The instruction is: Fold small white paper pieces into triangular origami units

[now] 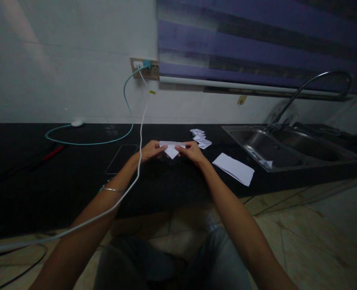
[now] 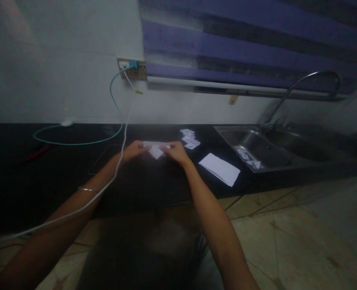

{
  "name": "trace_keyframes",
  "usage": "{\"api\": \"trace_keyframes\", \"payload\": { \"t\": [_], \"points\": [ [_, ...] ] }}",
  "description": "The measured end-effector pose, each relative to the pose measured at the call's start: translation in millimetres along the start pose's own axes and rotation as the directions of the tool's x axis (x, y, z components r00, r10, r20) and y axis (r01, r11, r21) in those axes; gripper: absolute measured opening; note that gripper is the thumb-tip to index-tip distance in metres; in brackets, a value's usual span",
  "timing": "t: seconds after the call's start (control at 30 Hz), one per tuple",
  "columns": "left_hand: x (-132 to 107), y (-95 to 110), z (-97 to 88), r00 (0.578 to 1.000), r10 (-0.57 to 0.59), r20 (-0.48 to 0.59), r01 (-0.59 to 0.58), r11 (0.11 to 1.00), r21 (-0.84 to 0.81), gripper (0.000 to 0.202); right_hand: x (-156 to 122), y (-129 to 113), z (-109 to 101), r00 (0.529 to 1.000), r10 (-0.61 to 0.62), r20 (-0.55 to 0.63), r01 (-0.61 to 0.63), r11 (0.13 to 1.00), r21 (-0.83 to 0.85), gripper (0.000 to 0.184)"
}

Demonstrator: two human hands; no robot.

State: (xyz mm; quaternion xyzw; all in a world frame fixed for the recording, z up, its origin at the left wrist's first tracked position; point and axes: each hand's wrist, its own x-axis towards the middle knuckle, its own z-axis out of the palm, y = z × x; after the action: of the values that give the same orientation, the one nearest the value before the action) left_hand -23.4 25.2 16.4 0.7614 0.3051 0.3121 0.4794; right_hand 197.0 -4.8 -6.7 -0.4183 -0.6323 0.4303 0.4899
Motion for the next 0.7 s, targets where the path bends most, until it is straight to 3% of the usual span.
{"api": "trace_keyframes", "payload": {
  "t": [0.23,0.33,0.47,0.53,0.7],
  "points": [
    [-7.0,12.9,-5.0,0.994,-0.045,0.095,0.048,0.998,-0.027,0.039,-2.4,-1.7,-4.1,0.983,0.066,0.174,-0.089,0.988,0.126,0.039],
    [-6.0,6.4,-9.4,0.996,-0.018,0.090,0.017,1.000,0.016,0.039,-0.8,-0.3,-4.4,0.990,0.023,0.138,-0.029,0.999,0.042,0.039],
    [-3.3,-5.6,-15.4,0.997,0.004,-0.076,0.005,0.992,0.124,0.040,0.2,-1.8,-5.8,0.993,-0.116,-0.001,0.113,0.971,-0.211,0.036],
    [-2.5,-7.5,-14.8,0.995,-0.017,-0.100,0.029,0.993,0.115,0.039,-0.6,-3.0,-6.6,0.983,-0.176,-0.059,0.151,0.943,-0.296,0.035],
    [0.1,-4.8,-3.1,0.988,-0.095,-0.119,0.088,0.994,-0.059,0.035,-3.6,-2.3,-5.3,0.995,-0.071,-0.069,0.055,0.974,-0.218,0.042]
  ]
}}
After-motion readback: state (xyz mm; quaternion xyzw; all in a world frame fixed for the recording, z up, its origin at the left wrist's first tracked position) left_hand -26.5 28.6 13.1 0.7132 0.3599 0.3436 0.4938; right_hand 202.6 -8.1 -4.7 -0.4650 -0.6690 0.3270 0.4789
